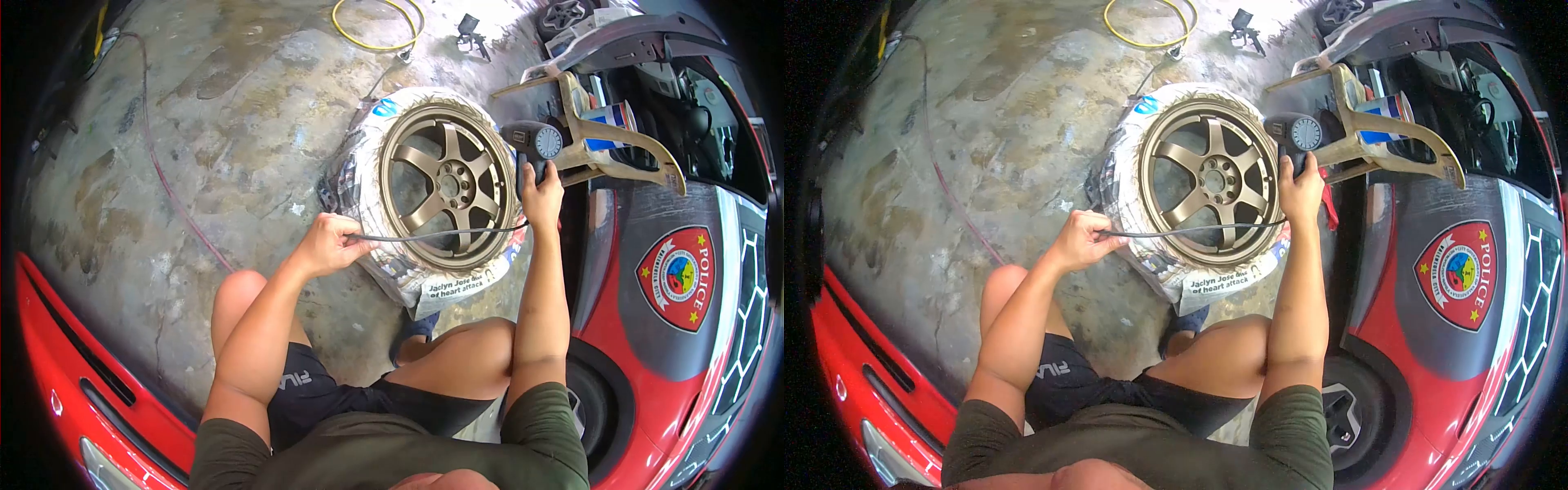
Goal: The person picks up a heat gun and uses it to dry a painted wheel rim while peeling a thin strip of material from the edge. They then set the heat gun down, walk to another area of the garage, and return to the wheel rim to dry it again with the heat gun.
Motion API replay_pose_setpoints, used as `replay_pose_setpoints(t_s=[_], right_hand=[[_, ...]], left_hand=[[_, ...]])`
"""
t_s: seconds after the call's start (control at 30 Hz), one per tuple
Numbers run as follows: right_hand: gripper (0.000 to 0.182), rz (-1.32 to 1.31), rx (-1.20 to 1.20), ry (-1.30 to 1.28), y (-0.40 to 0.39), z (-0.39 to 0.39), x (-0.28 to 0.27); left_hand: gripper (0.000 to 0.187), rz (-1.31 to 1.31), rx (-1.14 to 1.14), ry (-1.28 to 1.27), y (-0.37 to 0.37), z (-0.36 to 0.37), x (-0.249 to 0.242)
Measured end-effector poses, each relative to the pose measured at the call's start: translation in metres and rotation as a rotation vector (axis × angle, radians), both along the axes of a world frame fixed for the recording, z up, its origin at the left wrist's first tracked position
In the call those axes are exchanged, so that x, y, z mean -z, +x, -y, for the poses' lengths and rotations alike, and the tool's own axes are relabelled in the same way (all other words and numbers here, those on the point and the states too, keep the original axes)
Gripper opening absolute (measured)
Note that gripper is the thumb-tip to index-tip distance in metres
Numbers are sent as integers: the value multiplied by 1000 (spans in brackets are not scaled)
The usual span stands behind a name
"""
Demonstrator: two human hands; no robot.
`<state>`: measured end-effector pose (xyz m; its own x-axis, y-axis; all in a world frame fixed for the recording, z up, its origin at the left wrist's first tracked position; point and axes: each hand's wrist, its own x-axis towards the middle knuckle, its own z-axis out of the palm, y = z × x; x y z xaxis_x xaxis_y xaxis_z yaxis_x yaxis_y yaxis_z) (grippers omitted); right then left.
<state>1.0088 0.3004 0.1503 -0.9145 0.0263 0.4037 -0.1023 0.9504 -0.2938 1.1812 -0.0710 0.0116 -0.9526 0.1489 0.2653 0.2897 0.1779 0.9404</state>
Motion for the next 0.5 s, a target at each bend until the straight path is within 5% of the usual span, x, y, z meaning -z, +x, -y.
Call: replay_pose_setpoints(t_s=[0.2, 0.33, 0.5], right_hand=[[59, 160, -195, -230, -8, 28, 1], [26, 254, -364, -180, 1, 44, -3], [28, 135, -485, -171, 5, 61, -3]], left_hand=[[44, -34, -70, -31, 2, 11, 4], [48, 26, -60, -42, 4, 13, 6], [48, 30, -49, -40, 5, 10, 7]])
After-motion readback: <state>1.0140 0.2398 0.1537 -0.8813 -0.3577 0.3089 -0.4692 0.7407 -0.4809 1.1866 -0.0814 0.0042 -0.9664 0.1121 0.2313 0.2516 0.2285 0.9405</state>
